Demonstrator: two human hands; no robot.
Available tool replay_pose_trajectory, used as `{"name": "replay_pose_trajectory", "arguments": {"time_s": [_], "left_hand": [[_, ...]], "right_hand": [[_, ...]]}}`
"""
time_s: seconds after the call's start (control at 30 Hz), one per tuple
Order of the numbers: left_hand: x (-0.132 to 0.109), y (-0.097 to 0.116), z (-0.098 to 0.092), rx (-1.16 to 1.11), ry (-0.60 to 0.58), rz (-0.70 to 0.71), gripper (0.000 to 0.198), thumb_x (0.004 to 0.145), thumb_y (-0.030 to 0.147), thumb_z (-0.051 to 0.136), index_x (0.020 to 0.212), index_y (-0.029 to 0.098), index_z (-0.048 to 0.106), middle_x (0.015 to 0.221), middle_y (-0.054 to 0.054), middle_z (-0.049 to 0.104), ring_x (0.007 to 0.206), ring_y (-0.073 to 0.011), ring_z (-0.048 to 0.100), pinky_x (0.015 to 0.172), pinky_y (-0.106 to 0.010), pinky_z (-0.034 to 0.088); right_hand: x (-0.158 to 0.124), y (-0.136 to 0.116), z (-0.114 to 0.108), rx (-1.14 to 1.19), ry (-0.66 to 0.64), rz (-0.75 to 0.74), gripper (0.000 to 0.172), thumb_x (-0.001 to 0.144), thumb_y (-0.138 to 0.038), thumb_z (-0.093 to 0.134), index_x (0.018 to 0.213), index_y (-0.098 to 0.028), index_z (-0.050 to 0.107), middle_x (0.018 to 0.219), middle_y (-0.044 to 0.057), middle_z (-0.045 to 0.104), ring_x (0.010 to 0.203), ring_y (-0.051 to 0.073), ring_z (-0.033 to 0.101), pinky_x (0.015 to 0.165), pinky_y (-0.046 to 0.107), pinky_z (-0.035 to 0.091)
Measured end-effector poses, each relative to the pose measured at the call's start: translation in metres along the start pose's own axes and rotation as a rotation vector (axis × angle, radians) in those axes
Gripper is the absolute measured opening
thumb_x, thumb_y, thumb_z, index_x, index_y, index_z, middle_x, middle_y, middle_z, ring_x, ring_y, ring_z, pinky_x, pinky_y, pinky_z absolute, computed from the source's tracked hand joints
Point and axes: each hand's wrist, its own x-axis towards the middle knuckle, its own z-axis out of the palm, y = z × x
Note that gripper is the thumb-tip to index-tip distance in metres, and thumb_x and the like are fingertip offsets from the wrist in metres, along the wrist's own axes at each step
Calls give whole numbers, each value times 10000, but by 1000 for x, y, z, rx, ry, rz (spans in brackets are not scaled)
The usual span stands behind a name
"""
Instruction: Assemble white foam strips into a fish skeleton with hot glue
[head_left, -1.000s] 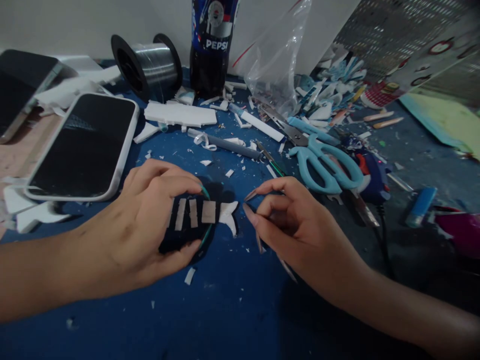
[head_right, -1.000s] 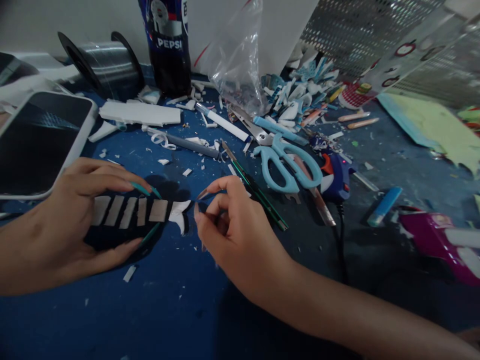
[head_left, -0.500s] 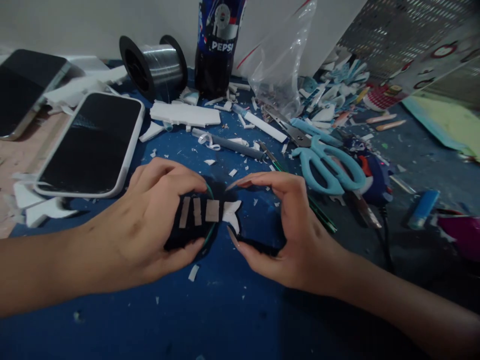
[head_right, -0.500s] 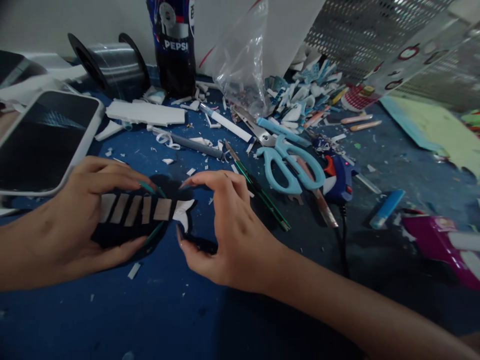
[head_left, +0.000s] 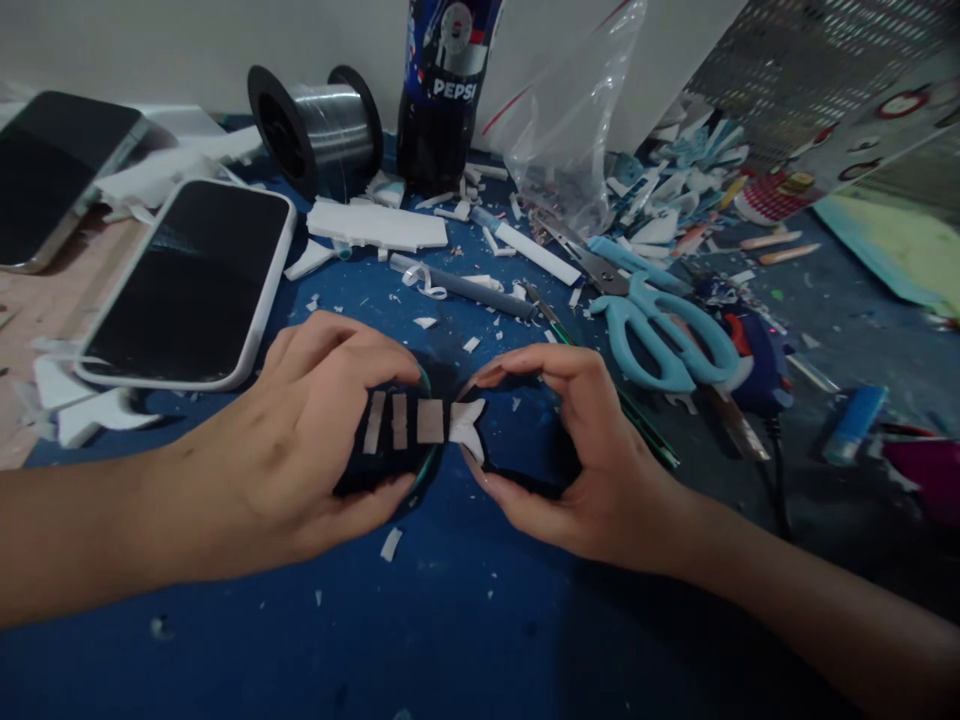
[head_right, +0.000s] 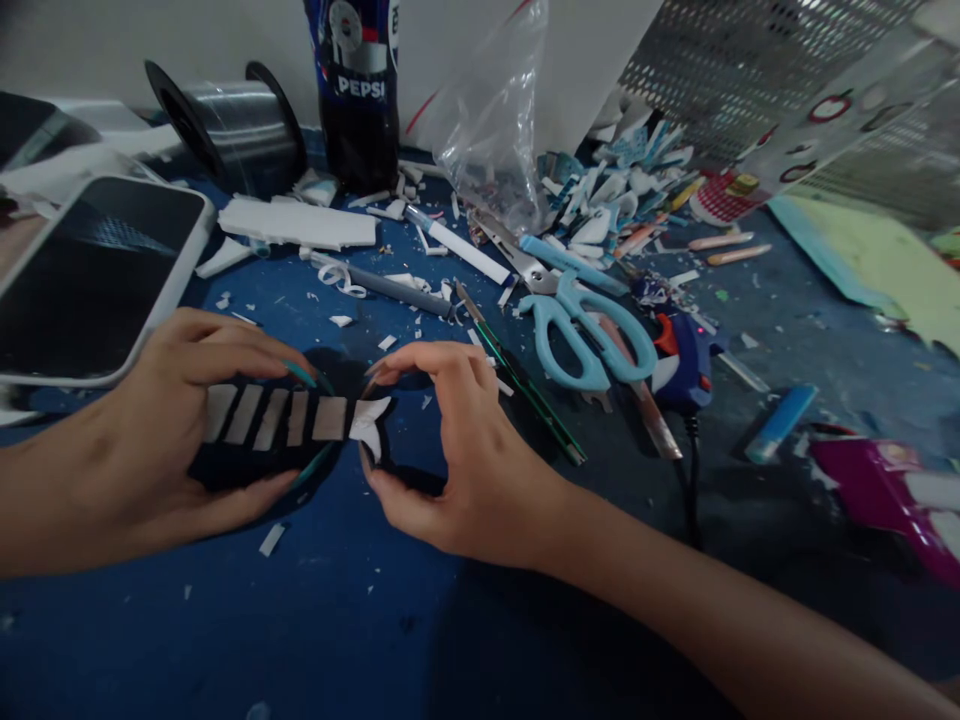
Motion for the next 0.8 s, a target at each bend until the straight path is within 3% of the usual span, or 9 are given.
{"name": "replay_pose_trajectory", "arguments": {"time_s": [0.1, 0.8], "left_hand": [[-1, 0, -1, -13, -94, -31, 490, 790, 398, 634, 1170, 173, 423, 1081, -82, 558, 1034, -247, 519, 770, -455, 534], [-1, 0, -4, -6, -93, -23, 502, 757, 341, 683, 1149, 161, 425, 1074, -94, 553, 1031, -257, 516, 776, -449, 521]], "right_hand": [[0, 0, -1, 0, -9, 4, 507, 767, -126, 652, 1168, -213, 354, 1148, 123, 477, 1107, 270, 518, 944, 478, 467], [0, 2, -1, 7, -17, 15, 520, 772, -124, 650, 1182, -235, 349, 1166, 122, 475, 1116, 272, 519, 937, 478, 471]]}}
